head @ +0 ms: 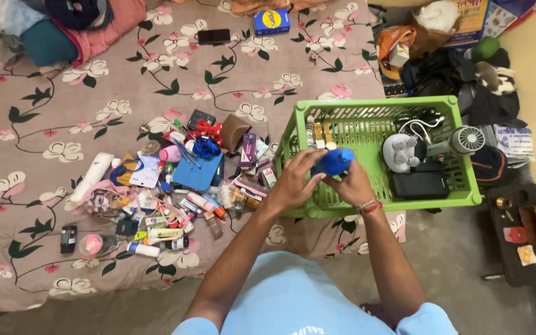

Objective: The person sorts a large pile of personal items on a bed, picking up objects such as watches, tubes, bottles, and a mirror, and placing them into a green plastic basket. The person handles items one at a time, occasionally inspecting them before moving them to the basket.

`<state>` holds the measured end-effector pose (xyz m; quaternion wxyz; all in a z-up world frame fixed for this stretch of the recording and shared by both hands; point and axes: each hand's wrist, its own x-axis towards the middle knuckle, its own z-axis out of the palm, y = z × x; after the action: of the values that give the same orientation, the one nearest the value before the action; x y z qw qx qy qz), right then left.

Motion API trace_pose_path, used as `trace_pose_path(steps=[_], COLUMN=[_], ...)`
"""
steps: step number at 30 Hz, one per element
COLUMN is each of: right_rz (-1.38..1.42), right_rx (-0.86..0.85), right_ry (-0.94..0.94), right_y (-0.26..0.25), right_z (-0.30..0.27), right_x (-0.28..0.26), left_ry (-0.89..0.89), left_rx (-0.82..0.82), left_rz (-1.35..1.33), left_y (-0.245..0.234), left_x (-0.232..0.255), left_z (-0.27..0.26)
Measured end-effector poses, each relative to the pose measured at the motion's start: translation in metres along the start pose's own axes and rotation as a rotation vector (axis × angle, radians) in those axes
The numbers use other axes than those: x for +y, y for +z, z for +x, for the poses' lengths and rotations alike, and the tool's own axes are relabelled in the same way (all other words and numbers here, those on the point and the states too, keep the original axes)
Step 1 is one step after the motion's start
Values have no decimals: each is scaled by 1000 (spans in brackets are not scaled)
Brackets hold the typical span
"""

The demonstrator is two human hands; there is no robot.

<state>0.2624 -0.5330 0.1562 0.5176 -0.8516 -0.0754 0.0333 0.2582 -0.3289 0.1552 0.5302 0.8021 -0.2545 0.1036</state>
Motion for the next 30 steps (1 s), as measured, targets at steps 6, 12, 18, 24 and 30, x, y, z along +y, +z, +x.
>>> trace_pose_path(steps=[6,12,18,24,30], right_rz=[17,-51,-87,-253,-338], right_rx=[-20,-10,-71,-24,77], right_ry=[24,59,100,48,-76], right_y=[6,3,-6,-18,-19], right_z=[7,9,5,-10,-25], right_x=[7,28,40,12,-36], left_ry=[-52,-78,-47,-67,-256], left_rx=[7,-16,2,85,189], left_rz=[-60,-126,-70,-85,-88], left_y=[7,12,16,5,-37], left_x=[0,2,6,4,-26], left_z=[5,14,16,-2,-52])
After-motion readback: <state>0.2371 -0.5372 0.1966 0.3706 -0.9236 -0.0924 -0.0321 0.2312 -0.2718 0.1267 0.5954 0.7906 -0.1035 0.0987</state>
